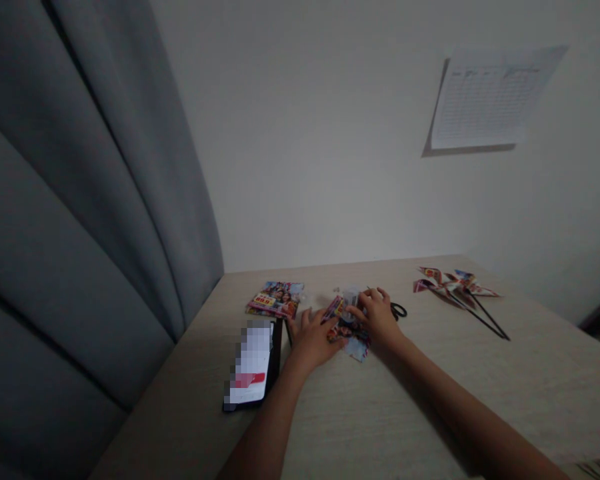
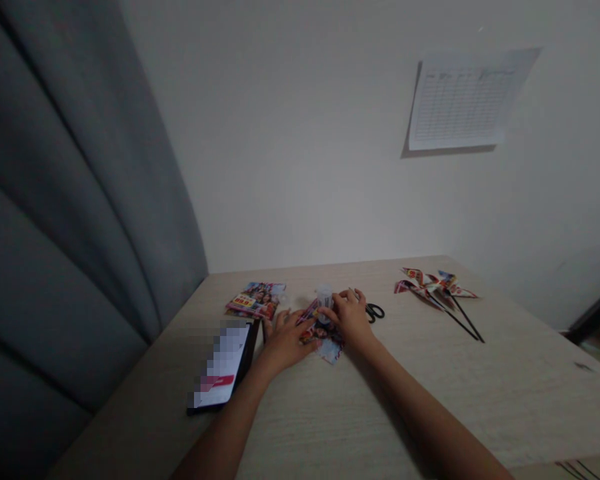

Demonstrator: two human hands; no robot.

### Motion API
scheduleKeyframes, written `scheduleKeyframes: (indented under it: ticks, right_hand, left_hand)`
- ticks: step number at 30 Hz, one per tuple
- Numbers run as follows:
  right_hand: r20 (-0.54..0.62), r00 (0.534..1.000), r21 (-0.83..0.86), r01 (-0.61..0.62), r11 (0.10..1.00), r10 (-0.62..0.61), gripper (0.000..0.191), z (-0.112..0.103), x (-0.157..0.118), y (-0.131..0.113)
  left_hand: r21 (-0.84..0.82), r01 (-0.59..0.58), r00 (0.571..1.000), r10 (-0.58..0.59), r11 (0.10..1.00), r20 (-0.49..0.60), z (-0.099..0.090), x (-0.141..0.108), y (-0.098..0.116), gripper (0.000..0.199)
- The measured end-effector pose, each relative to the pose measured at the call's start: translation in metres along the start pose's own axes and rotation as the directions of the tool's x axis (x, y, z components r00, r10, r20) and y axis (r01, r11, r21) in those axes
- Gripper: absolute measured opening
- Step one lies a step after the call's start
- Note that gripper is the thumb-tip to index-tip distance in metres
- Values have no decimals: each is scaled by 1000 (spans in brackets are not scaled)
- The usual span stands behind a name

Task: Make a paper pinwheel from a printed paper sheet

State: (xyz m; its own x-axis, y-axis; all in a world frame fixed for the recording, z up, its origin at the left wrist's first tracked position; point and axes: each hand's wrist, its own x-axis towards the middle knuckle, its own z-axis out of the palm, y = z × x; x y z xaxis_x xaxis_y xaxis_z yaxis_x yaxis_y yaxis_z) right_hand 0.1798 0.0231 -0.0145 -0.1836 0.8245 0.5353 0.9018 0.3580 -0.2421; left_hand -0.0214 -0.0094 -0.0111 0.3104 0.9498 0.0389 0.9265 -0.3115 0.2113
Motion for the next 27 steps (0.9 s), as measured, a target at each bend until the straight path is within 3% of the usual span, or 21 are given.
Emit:
scheduleKeyframes:
  ticks: [9, 20, 27]
  right_hand:
    - [40, 999, 72, -5, 997, 2, 29, 8, -4, 3]
    - [-53, 991, 249, -107, 963, 124, 34, 3, -7, 16]
    - [-9, 999, 215, -38, 976, 41, 33, 4, -10, 12]
  left_hand:
    - [-18, 9, 1000, -9, 1000, -13, -1, -2, 1, 61]
    - [-12, 12, 1000, -12, 1000, 2, 0, -1, -1, 64]
    - [-24, 9, 1000, -10, 1000, -10, 1, -1, -1, 64]
